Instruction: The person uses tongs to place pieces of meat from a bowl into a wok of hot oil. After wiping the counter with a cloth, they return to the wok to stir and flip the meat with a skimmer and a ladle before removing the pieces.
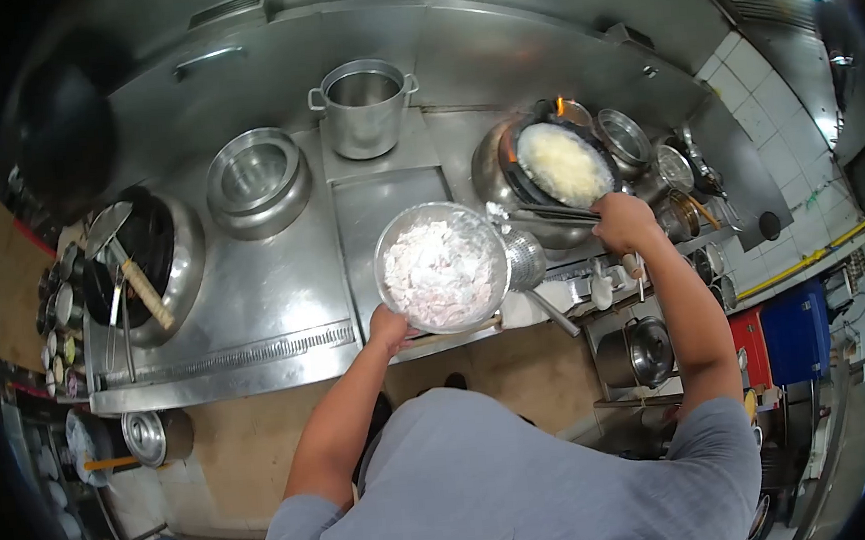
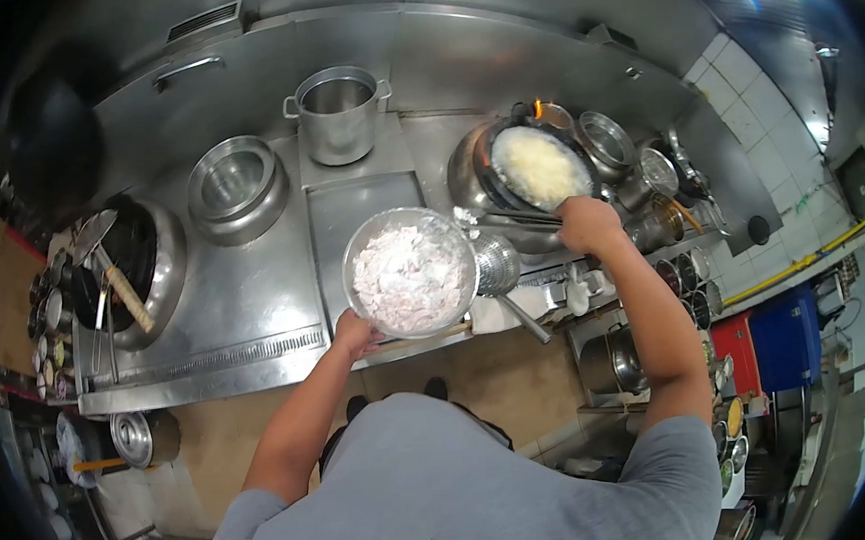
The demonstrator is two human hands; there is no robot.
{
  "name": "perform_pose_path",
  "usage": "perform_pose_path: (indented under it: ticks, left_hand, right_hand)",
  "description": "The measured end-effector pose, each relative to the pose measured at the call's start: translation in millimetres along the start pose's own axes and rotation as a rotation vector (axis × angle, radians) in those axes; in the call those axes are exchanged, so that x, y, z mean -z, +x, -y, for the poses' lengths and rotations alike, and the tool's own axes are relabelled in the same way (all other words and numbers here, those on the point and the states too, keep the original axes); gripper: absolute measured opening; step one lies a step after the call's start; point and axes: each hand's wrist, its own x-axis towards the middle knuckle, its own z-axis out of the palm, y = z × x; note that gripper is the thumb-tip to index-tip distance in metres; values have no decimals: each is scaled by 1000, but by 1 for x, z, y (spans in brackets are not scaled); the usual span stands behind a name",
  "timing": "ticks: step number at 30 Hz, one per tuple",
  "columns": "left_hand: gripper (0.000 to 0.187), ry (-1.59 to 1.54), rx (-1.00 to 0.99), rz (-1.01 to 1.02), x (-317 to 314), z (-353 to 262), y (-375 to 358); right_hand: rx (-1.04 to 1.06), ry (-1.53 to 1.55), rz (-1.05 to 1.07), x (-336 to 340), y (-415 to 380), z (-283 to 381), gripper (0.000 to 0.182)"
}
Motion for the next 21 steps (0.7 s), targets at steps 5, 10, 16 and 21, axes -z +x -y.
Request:
perform_pose_path:
  ticks: [5,10,16,21]
  left_hand:
    - [35,3,47,-8,0,-9,-9]
    - [36,-7,66,1,0,-8,-10]
    - [37,-12,25,42,6,-2,-4]
    - [36,-23,52,52,9,-2,-1]
  right_hand:
    - [-301,21,-9,-18,55,-53,36]
    - [-495,173,-87,-52,94,-49,36]
    - [-185,178,13,-7,30,-13,45]
    - [94,184,306,-27,-29,57,50]
